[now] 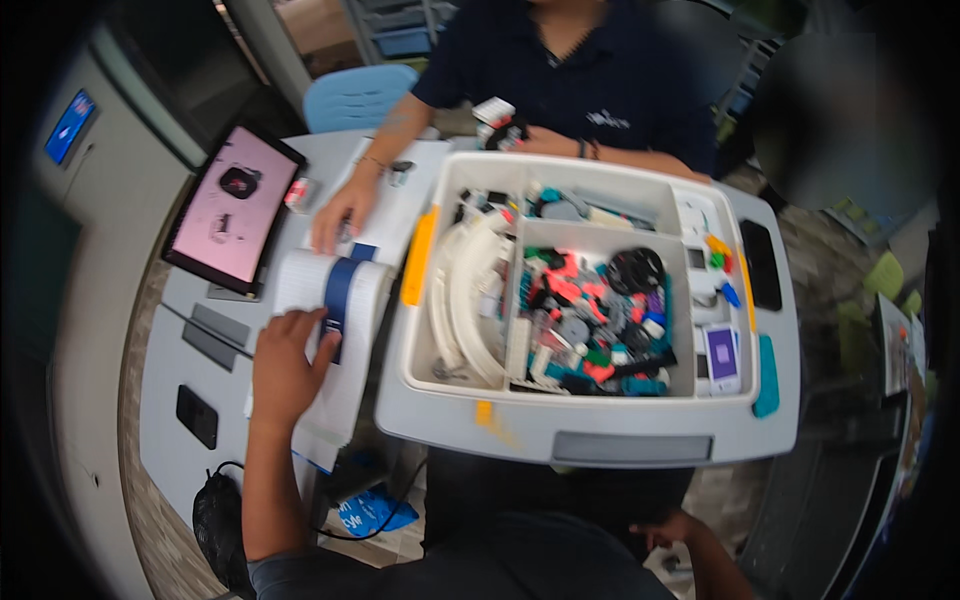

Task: The person assembles a Lego model using pieces from a compartmentalized tray, following a printed instruction booklet and a tablet display. They pick, connect, and place various Lego bricks and components, occasionally flipping pages and referencing the guide.

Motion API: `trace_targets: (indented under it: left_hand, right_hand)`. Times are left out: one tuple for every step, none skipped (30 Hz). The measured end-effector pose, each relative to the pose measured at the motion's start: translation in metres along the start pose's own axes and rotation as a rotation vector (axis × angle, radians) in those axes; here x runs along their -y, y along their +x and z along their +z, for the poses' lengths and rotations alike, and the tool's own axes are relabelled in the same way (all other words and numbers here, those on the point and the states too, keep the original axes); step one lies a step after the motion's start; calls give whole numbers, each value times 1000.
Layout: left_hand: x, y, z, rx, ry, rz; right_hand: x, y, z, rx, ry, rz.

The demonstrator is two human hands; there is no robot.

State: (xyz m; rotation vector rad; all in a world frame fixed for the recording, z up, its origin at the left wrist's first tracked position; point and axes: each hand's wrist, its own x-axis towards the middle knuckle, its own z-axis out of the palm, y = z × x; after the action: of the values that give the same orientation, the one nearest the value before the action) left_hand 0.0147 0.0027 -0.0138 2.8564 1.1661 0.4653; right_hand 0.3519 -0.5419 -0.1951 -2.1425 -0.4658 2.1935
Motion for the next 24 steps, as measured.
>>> trace_targets:
  left_hand:
    - [-4, 12, 7, -49, -63, 47]
    - [-10, 21, 16, -43, -67, 80]
    - [-14, 28, 23, -47, -66, 103]
    - [-18, 35, 27, 0, -48, 95]
    - [-21, 34, 33, 17, -42, 93]
    - [-20, 30, 40, 30, -29, 91]
    - [-19, 30, 43, 30, -7, 91]
    - [-18, 26, 42, 95, -3, 46]
    - [-18, 19, 42, 101, 2, 46]
    - [-17, 13, 45, 106, 9, 41]
    - [-16, 9, 48, 112, 15, 34]
    - [-14, 4, 49, 103, 11, 37]
    - [-10, 1, 50, 88, 11, 58]
    - [-8, -1, 51, 88, 6, 64]
    - [-8, -2, 51, 88, 2, 72]
    - [-8, -3, 50, 99, -1, 58]
    - [-8, -5, 49, 109, -4, 44]
    - [-9, -3, 51, 121, -8, 41]
    - [-10, -2, 49, 103, 11, 62]
    - [-10, -1, 42, 121, 8, 54]
    - [-10, 5, 34, 132, -5, 58]
    - [-5, 10, 29, 128, -44, 65]
    - [0, 19, 26, 122, -88, 76]
    - [6, 25, 22, 118, -128, 79]
  right_hand:
    - [5, -2, -3, -13, -49, 40]
    - [3, -7, 0, -19, 11, -28]
    - [10, -11, -4, 5, -24, -34]
    - [14, -12, -5, 2, -17, -48]
    - [13, -15, -3, -1, -14, -61]
    - [8, -17, 0, -12, 5, -55]
    - [7, -15, 1, -29, 20, -63]
    - [7, -13, 1, -45, 31, -70]
    - [8, -13, 2, -51, 51, -69]
    - [11, -14, 3, -55, 67, -66]
    - [12, -14, 3, -58, 81, -64]
    - [10, -8, 2, -28, 78, -62]
    - [16, -13, 3, -40, 139, -87]
    - [12, -10, 4, -46, 141, -63]
    - [6, -6, 7, -52, 145, -41]
    - [7, -6, 6, -48, 164, -23]
    - [10, -6, 6, -44, 182, -4]
    - [6, -4, 6, -41, 177, 49]
    - [5, -2, 5, -20, 166, 80]
    - [2, 4, 2, 17, 145, 104]
    - [-2, 8, -1, 42, 134, 129]
    - [-7, 13, -5, 85, 126, 159]
    - [-17, 22, -10, 123, 121, 189]
    - [-25, 30, -16, 166, 109, 222]
